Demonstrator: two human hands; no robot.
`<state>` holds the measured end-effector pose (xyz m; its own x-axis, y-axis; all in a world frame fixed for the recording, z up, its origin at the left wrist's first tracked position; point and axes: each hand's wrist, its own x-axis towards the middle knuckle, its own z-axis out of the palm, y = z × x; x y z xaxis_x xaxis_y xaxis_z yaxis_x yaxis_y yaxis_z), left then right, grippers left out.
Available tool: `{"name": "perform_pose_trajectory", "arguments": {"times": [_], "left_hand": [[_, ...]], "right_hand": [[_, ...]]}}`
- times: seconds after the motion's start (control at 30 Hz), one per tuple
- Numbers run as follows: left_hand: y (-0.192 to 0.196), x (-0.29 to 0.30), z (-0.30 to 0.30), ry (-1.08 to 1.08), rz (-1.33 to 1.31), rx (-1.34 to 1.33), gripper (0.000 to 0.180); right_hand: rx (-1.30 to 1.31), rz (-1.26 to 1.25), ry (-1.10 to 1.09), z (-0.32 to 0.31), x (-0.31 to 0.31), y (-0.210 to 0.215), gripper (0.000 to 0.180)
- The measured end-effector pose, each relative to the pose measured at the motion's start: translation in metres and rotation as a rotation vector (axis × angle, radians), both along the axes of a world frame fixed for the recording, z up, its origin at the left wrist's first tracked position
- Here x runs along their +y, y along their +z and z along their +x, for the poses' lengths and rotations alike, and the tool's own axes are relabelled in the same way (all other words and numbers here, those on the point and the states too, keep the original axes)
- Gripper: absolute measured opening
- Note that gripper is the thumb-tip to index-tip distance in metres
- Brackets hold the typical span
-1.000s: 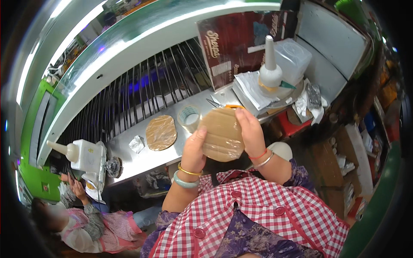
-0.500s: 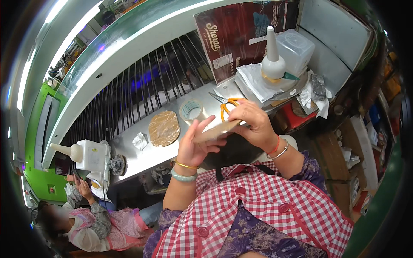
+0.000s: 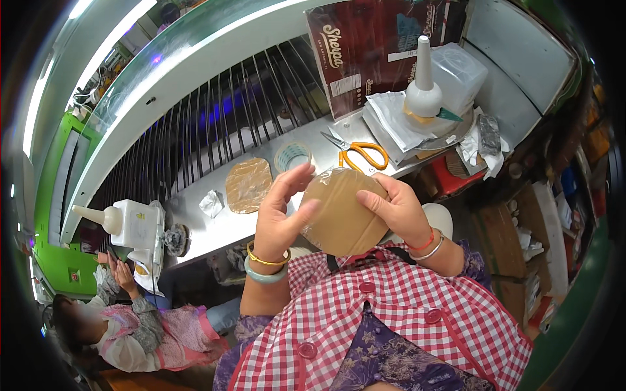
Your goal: The person wraps small, flat cardboard items with clear packing tape. They use scissors to cut the tape and a cloth to smooth the surface. The wrapped items are placed on a metal workbench next to a conveyor belt.
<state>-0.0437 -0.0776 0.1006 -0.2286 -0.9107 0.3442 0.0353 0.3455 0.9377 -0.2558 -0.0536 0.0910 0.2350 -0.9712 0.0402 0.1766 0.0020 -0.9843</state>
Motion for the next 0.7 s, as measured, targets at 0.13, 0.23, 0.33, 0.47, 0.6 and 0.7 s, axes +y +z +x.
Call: {"name": "perform_pose_trajectory", "arguments": {"times": [0.13, 0.23, 0.33, 0.47, 0.6, 0.7], "left_hand": [[0.006, 0.001, -0.001, 0.045, -0.223, -0.312, 0.052], [0.003, 0.001, -0.004, 0.111, -0.301, -0.401, 0.037], [-0.001, 0.001, -0.006, 0.205, -0.445, -0.479, 0.025], [-0.008, 0.002, -0.01, 0.364, -0.628, -0.558, 0.015], [-0.015, 0.002, -0.015, 0.426, -0.779, -0.58, 0.011], [-0.017, 0.002, -0.014, 0.372, -0.842, -0.589, 0.013]], "right_hand": [[0.105, -0.025, 0.0, 0.001, 0.005, 0.002, 0.025], [0.167, -0.065, -0.027, 0.001, 0.008, -0.003, 0.025], [0.184, -0.081, -0.044, 0.004, 0.009, -0.006, 0.025], [0.22, -0.076, -0.039, 0.005, 0.01, -0.007, 0.025], [0.258, -0.067, -0.066, 0.005, 0.009, -0.009, 0.024], [0.222, -0.062, -0.098, 0.008, 0.009, -0.014, 0.023]]}}
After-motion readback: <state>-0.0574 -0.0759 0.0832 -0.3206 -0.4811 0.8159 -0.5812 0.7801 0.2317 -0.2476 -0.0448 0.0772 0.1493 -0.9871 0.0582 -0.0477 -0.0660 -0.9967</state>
